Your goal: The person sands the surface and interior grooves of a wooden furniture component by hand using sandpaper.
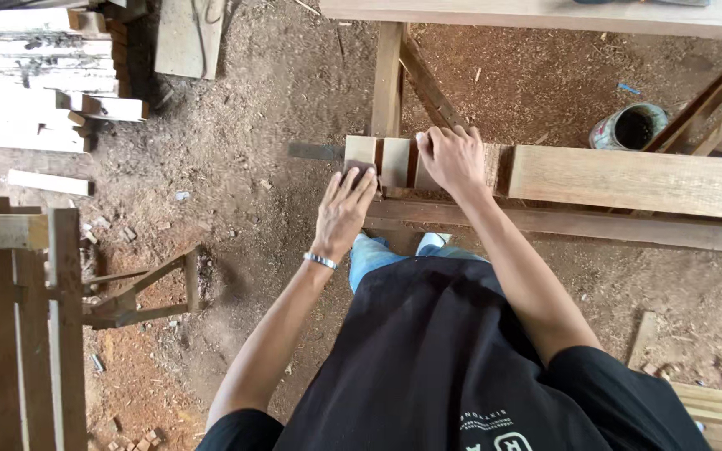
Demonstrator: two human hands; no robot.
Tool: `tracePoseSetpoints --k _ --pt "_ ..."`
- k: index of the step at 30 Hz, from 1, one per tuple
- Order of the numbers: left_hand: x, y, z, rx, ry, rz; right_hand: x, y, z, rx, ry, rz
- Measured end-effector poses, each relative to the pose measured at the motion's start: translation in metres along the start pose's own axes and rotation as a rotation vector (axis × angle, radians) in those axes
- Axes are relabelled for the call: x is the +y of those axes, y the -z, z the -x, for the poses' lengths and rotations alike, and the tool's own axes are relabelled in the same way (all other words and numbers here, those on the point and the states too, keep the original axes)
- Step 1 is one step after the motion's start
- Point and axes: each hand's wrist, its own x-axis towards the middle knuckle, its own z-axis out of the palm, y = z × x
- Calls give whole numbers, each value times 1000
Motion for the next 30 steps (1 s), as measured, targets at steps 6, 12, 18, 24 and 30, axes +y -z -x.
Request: tracePoseSetpoints --k 6,12,18,24,30 --pt "-5 -10 -6 111 27 101 7 -11 -21 -253 -183 -4" --pt "-7 -19 3 149 64 34 7 0 -14 -213 -142 -38" --pt "-6 -34 -40 191 148 80 13 -9 -15 -176 -103 -21" --pt "0 -20 5 100 16 46 11 -10 -18 -228 -136 -70" --pt "-14 -14 -17 87 -16 24 14 -13 -23 -271 -163 -41"
